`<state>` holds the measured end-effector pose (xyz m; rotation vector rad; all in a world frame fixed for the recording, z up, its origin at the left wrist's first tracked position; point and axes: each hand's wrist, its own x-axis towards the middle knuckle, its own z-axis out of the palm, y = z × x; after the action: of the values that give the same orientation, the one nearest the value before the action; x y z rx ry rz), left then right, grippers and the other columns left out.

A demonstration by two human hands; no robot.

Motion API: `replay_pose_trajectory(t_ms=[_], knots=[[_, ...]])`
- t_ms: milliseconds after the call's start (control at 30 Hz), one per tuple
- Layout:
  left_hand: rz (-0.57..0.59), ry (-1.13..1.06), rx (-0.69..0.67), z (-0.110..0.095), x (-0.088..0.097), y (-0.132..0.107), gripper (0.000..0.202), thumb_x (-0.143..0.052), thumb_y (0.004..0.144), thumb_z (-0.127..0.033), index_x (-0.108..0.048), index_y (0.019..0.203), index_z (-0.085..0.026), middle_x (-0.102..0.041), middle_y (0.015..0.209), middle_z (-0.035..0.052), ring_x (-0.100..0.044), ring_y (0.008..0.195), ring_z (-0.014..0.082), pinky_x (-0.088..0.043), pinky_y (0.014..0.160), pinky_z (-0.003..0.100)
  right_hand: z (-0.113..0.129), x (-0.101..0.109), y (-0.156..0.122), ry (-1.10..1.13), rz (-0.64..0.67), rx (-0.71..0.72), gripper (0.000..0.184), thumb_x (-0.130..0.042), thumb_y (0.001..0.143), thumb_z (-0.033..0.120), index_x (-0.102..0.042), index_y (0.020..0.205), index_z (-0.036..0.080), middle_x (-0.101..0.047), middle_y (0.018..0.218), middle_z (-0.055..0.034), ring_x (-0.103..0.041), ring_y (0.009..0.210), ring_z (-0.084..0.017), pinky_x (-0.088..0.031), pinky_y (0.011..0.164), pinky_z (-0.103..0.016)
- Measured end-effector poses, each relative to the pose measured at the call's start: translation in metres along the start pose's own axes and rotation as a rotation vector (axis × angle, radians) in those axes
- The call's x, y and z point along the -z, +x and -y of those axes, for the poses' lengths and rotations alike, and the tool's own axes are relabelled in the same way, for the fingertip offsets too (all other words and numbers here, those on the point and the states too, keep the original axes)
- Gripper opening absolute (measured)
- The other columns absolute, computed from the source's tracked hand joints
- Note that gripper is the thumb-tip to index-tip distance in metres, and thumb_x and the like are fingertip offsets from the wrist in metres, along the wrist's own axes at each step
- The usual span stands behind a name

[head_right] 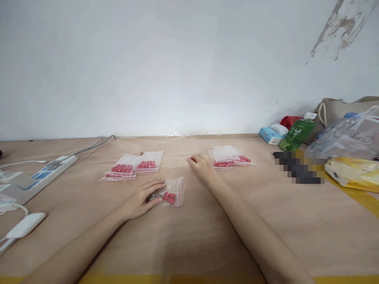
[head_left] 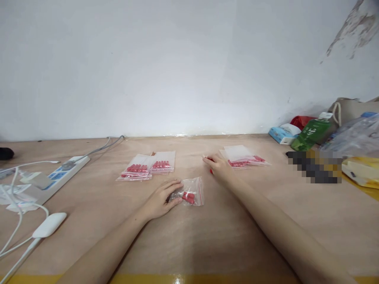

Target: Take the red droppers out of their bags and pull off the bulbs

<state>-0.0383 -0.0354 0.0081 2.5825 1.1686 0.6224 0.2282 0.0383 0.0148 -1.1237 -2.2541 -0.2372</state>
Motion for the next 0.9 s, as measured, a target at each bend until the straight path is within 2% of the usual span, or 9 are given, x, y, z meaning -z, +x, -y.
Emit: replay_pose_trajectory(t_ms=[167,433,533,633,767,900], knots=[[0.002,-0.006,0.006,-0.001,0.001,-0.001,0.041,-0.049,0.084,-0.039,-0.048,0.123,-0.024,-0.045,0.131,0.0075,-0.042,0.121,0.0220,-0.036,0.101,0.041,0.004,-0.007,-0.003,-0.145,0.213,0.100,0.026,-0.041,0.087,0.014,-0.060,0.103,0.021,-0.056,0.099,-0.0104,-0.046,0.092,-0.020,-0.038,0.077,-0.031],[-0.004,-0.003,0.002,0.000,0.000,-0.001,0.041,-0.049,0.084,-0.038,-0.048,0.123,-0.024,-0.046,0.130,0.0075,-0.042,0.120,0.0223,-0.036,0.100,0.042,0.005,-0.009,-0.011,-0.214,0.275,0.133,0.029,-0.041,0.085,0.011,-0.058,0.106,0.019,-0.056,0.102,-0.0105,-0.045,0.094,-0.022,-0.035,0.075,-0.033],[-0.008,-0.002,-0.001,0.000,0.000,-0.001,0.042,-0.049,0.084,-0.038,-0.047,0.124,-0.024,-0.046,0.131,0.0072,-0.042,0.121,0.0223,-0.036,0.100,0.042,0.005,-0.007,-0.013,-0.208,0.247,0.147,0.028,-0.040,0.086,0.013,-0.058,0.106,0.019,-0.056,0.105,-0.0103,-0.046,0.095,-0.022,-0.034,0.077,-0.035],[0.000,0.003,0.007,0.000,0.000,-0.001,0.042,-0.049,0.084,-0.038,-0.046,0.125,-0.024,-0.045,0.132,0.0066,-0.041,0.121,0.0214,-0.036,0.101,0.041,0.007,-0.001,-0.018,-0.111,0.108,0.077,0.026,-0.040,0.087,0.019,-0.057,0.106,0.019,-0.057,0.105,-0.0098,-0.047,0.094,-0.022,-0.033,0.079,-0.036],[0.004,0.006,0.008,-0.001,0.000,0.000,0.042,-0.049,0.084,-0.038,-0.046,0.124,-0.024,-0.045,0.131,0.0074,-0.042,0.121,0.0212,-0.036,0.101,0.041,0.019,0.011,-0.033,0.082,-0.070,-0.057,0.022,-0.041,0.086,0.024,-0.062,0.092,0.019,-0.059,0.085,-0.0075,-0.049,0.082,-0.019,-0.035,0.076,-0.034],[0.028,0.022,-0.006,-0.001,0.000,0.001,0.043,-0.048,0.085,-0.039,-0.047,0.125,-0.023,-0.045,0.132,0.0081,-0.040,0.122,0.0225,-0.034,0.102,0.043,0.037,0.016,-0.046,0.250,-0.004,-0.082,0.019,-0.049,0.081,0.029,-0.063,0.072,0.020,-0.054,0.063,-0.0031,-0.047,0.065,-0.016,-0.036,0.067,-0.032]])
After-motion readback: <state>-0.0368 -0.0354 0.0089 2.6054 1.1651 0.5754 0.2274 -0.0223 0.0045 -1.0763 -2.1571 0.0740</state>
